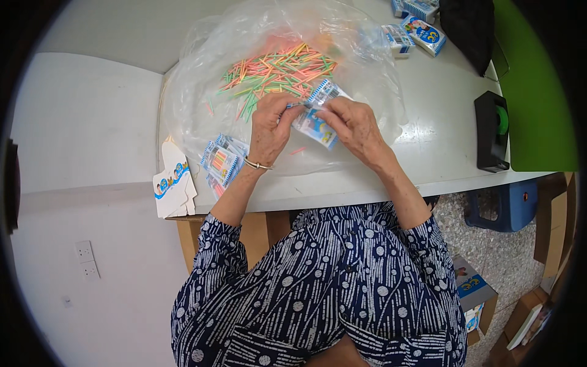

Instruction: Packing colored plastic straws or sticks into small plastic bags at a workspace.

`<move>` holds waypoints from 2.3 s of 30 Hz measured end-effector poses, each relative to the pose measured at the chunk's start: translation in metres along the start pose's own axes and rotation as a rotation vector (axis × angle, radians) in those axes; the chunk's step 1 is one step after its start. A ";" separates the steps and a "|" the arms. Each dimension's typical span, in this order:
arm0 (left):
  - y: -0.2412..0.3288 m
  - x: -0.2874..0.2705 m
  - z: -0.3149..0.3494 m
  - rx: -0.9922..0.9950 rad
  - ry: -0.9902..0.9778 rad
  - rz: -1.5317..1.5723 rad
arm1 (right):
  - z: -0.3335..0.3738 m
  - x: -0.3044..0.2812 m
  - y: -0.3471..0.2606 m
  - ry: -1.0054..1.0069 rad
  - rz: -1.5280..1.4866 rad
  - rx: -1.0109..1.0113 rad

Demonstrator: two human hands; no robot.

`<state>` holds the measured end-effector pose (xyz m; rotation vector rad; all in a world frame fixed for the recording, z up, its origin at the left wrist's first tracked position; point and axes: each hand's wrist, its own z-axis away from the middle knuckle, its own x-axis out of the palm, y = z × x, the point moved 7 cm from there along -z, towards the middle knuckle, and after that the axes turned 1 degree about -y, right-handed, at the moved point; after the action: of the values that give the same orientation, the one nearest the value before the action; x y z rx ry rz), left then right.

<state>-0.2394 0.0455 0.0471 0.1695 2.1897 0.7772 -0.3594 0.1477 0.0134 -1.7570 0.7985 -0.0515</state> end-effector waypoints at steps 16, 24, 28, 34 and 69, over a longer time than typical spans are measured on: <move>-0.060 0.020 -0.038 0.407 -0.558 -0.662 | 0.003 0.020 0.032 -0.243 0.020 0.053; -0.064 0.042 -0.044 0.549 -0.555 -0.607 | 0.004 0.022 0.035 -0.288 0.021 0.042; -0.072 0.037 -0.039 0.582 -0.527 -0.717 | 0.005 0.023 0.036 -0.282 0.032 0.034; -0.068 0.010 -0.030 0.538 -0.489 -0.640 | 0.006 0.024 0.039 -0.283 0.026 0.037; -0.059 0.034 -0.014 0.463 -0.529 -0.660 | 0.006 0.024 0.035 -0.291 0.049 0.053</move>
<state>-0.2652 0.0035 -0.0027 -0.1116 1.7118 -0.1433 -0.3553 0.1357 -0.0274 -1.6465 0.6209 0.2102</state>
